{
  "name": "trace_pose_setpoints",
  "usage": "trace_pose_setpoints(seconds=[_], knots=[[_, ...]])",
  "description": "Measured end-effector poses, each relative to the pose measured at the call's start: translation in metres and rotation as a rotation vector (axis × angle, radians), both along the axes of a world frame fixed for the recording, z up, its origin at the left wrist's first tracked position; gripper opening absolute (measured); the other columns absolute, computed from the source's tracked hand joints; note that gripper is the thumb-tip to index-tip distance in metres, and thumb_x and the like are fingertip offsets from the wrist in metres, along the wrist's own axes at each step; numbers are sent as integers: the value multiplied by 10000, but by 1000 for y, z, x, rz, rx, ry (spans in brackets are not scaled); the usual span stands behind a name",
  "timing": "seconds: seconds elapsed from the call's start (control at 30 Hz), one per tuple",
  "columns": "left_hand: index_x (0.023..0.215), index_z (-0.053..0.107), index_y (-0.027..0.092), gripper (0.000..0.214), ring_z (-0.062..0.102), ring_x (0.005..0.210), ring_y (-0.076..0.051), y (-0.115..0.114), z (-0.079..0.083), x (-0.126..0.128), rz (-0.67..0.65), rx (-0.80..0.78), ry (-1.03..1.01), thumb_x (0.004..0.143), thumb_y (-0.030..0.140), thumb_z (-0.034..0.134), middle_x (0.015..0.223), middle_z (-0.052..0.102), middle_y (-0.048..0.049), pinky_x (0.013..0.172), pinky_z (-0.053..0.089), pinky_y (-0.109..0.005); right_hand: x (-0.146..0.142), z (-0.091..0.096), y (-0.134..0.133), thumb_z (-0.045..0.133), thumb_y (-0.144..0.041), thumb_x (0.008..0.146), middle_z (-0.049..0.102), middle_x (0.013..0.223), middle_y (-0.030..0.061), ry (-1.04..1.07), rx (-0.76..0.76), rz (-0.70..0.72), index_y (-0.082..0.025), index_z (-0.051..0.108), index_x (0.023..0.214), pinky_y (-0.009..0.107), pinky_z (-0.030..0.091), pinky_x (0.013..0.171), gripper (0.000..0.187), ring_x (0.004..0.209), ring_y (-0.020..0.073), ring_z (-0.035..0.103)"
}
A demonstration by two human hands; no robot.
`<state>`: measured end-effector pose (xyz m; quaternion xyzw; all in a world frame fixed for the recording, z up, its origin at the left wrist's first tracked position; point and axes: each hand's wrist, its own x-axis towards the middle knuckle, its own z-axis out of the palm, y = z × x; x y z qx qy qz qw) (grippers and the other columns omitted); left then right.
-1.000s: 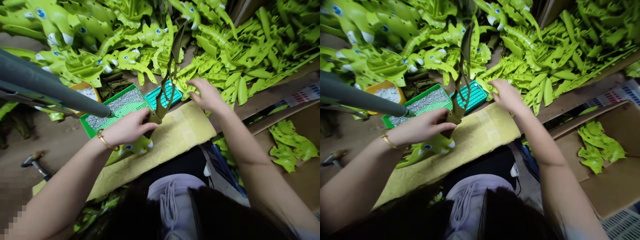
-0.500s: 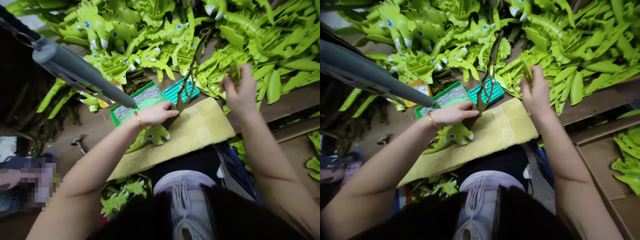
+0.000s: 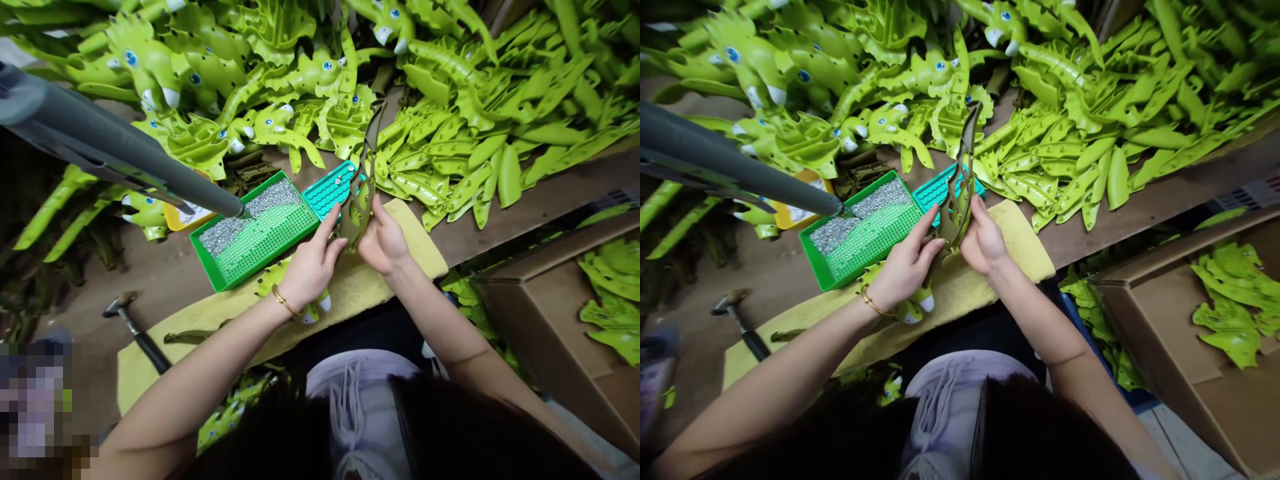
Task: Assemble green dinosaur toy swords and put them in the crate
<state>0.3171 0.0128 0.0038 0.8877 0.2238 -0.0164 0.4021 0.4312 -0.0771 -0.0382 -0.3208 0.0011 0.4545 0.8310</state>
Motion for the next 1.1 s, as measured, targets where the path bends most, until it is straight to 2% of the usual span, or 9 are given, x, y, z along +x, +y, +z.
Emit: trace_pose_setpoints(seconds=[0.07,0.17,0.33,0.6,0.73,0.87,1.0,1.03,1.1], knots=[[1523,306,188,613,680,931,-173,4,-2,-1,-1,-27,-25,947,353,439,1107,722,-41,962,506,-340,-2,1,0,403,-421,969,698,1173,-57,33,12,-8,-293,582,1071,384,515,1032,243,1181,128,603],[1524,318,217,619,541,1297,-204,10,-4,-2,-34,-63,-49,943,392,439,1442,548,-24,1132,386,-342,-1,4,2,428,-373,965,721,1102,-60,129,21,-20,-288,595,1034,389,511,1044,200,1158,125,616],[1527,306,182,664,306,1467,-193,19,1,-1,-66,-116,-55,926,429,439,1568,330,7,1218,242,-335,-3,13,4,415,-342,979,736,1025,-41,253,59,-35,-257,613,974,393,517,1044,216,1143,139,627],[1516,322,153,680,343,1450,-205,25,-3,-4,-76,-127,-55,920,459,439,1559,334,-10,1214,247,-349,-9,6,6,521,-331,928,726,1022,-55,162,-5,-51,-266,606,1018,380,524,1024,140,1043,142,657],[1533,292,216,632,504,1342,-230,21,1,-8,-41,-10,-34,949,428,408,1491,479,-34,1140,385,-380,-16,1,0,613,-470,861,700,1063,-30,-307,-201,-2,-279,581,1092,351,516,1002,302,1055,154,631],[1557,209,259,612,705,998,-256,9,-1,-13,-54,194,69,978,380,366,1249,685,-86,892,540,-397,-27,-11,-11,641,-495,828,658,842,-10,-710,-495,148,-248,561,1017,329,548,724,320,723,149,610],[1564,171,202,649,712,898,-264,-1,-5,-18,13,304,103,973,386,366,1151,708,-130,765,538,-347,-36,-17,-16,573,-490,874,641,826,-11,-794,-541,50,-262,517,1004,320,522,665,269,693,149,601],[1560,178,179,659,709,887,-264,0,-5,-19,30,287,104,968,399,366,1127,710,-135,769,533,-349,-34,-16,-17,567,-501,875,648,838,-10,-804,-528,69,-264,513,1029,321,524,668,287,700,151,609],[1509,304,150,642,690,935,-265,5,-2,-19,11,178,65,945,445,383,1127,701,-131,827,521,-361,-19,-11,-20,565,-545,865,666,847,0,-864,-449,265,-259,530,1080,329,533,683,360,728,164,634]])
